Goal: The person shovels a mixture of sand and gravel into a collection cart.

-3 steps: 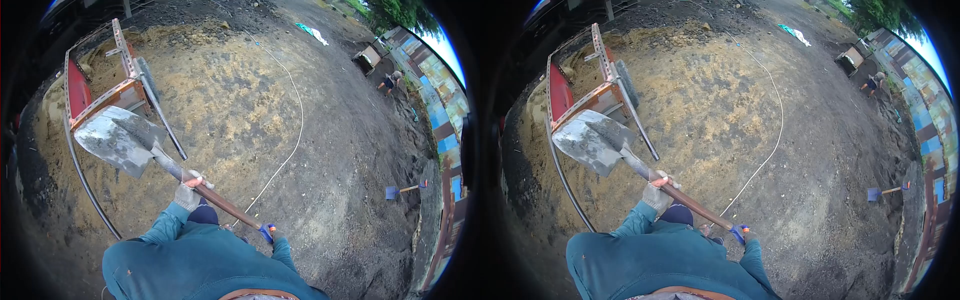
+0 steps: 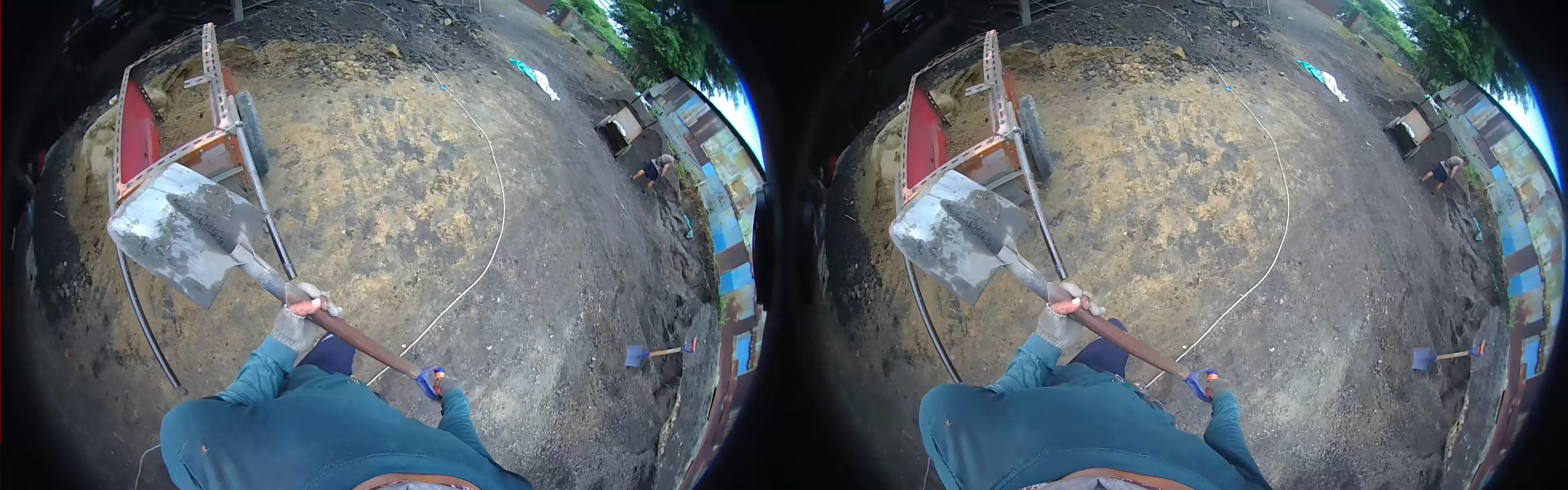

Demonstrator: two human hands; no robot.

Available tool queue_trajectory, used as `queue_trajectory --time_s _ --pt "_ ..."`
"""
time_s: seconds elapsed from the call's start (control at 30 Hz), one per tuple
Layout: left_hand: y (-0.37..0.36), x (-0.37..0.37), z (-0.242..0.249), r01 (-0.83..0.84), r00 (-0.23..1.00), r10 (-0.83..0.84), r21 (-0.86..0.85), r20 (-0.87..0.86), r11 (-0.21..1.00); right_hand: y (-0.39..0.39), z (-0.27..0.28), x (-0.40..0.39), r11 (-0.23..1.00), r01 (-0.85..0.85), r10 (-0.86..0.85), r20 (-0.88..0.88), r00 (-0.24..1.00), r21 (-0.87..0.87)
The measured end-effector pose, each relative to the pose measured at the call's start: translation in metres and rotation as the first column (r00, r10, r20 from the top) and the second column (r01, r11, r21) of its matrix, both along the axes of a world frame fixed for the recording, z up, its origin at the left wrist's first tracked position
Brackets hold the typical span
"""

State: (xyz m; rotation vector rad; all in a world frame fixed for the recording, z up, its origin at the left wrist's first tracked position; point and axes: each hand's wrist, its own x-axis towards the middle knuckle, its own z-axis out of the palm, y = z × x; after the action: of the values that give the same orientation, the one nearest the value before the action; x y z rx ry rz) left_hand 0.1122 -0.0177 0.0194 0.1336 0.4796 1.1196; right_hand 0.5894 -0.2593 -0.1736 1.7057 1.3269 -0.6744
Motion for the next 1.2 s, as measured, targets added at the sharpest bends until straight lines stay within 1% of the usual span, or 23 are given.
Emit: queue_trajectory --time_s 0.07,0.1,0.13,0.17,0.2,0.23,0.27,0.3,0.33,0.37,0.4,0.43,0.47,0.5,0.57,0.67,0.8,0.87,0.9,1.0,1.13,1.17,1.2 --pt "0.072 -0.016 -0.009 -0.02 0.999 0.025 0.193 -0.024 0.981 0.135 -0.044 -0.017 0.987 -0.138 0.141 -0.036 0.989 0.082" --pt "0.109 -0.024 -0.019 -0.063 0.995 0.08 0.265 -0.055 0.962 0.207 -0.058 -0.028 0.962 -0.23 0.237 -0.031 0.971 0.145" --pt "0.167 -0.006 -0.008 -0.082 0.992 0.112 0.374 -0.058 0.924 0.304 -0.049 -0.004 0.954 0.043 -0.005 -0.129 0.992 0.297" --pt "0.193 -0.008 0.002 -0.07 0.986 0.127 0.418 -0.11 0.906 0.347 -0.057 -0.012 0.88 0.344 -0.246 -0.305 0.92 0.328" --pt "0.2 -0.005 -0.001 -0.051 0.98 0.125 0.412 -0.155 0.91 0.36 -0.048 -0.015 0.717 0.616 -0.519 -0.34 0.784 0.326" --pt "0.216 0.007 -0.017 -0.069 0.98 0.127 0.334 -0.154 0.94 0.372 -0.039 -0.019 0.458 0.813 -0.72 -0.385 0.577 0.361" --pt "0.253 0.025 -0.024 -0.066 0.988 0.11 0.354 -0.104 0.933 0.4 -0.043 -0.006 0.284 0.893 -0.801 -0.426 0.422 0.35" --pt "0.288 0.037 -0.029 -0.063 0.993 0.097 0.374 -0.073 0.925 0.427 -0.045 0.008 0.213 0.938 -0.851 -0.419 0.316 0.274" --pt "0.301 0.049 -0.03 -0.049 0.996 0.071 0.365 -0.047 0.93 0.444 -0.049 0.028 0.196 0.957 -0.888 -0.375 0.266 0.214" --pt "0.327 0.052 -0.021 -0.065 0.995 0.085 0.329 -0.046 0.942 0.465 -0.053 0.046 0.324 0.937 -0.885 -0.309 0.349 0.131" --pt "0.345 0.062 -0.026 -0.018 0.995 0.051 0.357 -0.085 0.934 0.486 -0.061 0.076 0.633 0.774 -0.746 -0.24 0.622 0.039" --pt "0.366 0.075 -0.039 0.032 0.992 0.016 0.383 -0.122 0.923 0.502 -0.081 0.113 0.851 0.517 -0.524 -0.191 0.83 -0.09" --pt "0.389 0.086 -0.045 0.084 0.987 -0.019 0.41 -0.16 0.908 0.52 -0.099 0.148 0.964 0.193 -0.228 -0.201 0.953 -0.18" --pt "0.409 0.093 -0.034 0.186 0.946 -0.052 0.404 -0.32 0.896 0.545 -0.088 0.154 0.974 0.094 -0.13 -0.174 0.976 -0.204" --pt "0.458 0.092 0.008 0.375 0.779 -0.077 0.364 -0.623 0.853 0.613 -0.068 0.149 0.972 0.162 -0.182 -0.115 0.976 -0.168" --pt "0.525 0.109 0.003 0.538 0.679 -0.238 0.25 -0.695 0.805 0.702 -0.064 0.153 0.969 0.212 -0.224 -0.093 0.97 -0.13" --pt "0.643 0.131 -0.015 0.511 0.658 -0.163 0.277 -0.735 0.814 0.828 -0.078 0.161 0.976 0.168 -0.18 -0.079 0.98 -0.139" --pt "0.716 0.143 -0.03 0.546 0.636 -0.197 0.255 -0.746 0.798 0.899 -0.086 0.16 0.979 0.149 -0.162 -0.082 0.983 -0.141" --pt "0.757 0.148 -0.032 0.595 0.611 -0.28 0.195 -0.741 0.78 0.938 -0.09 0.162 0.98 0.137 -0.149 -0.077 0.986 -0.143" --pt "0.862 0.152 -0.014 0.487 0.626 -0.317 0.039 -0.713 0.873 1.066 -0.091 0.151 0.985 0.075 -0.087 -0.071 0.994 -0.153" --pt "0.994 0.129 -0.006 0.36 0.674 -0.183 0.102 -0.716 0.927 1.224 -0.072 0.149 0.972 -0.042 0.045 0.007 0.999 -0.229" --pt "1.027 0.116 0.003 0.352 0.675 -0.219 0.046 -0.704 0.935 1.262 -0.074 0.15 0.96 -0.085 0.099 0.041 0.994 -0.267" --pt "1.056 0.106 0.001 0.309 0.694 -0.187 0.053 -0.696 0.949 1.3 -0.083 0.149 0.938 -0.138 0.167 0.066 0.984 -0.319"
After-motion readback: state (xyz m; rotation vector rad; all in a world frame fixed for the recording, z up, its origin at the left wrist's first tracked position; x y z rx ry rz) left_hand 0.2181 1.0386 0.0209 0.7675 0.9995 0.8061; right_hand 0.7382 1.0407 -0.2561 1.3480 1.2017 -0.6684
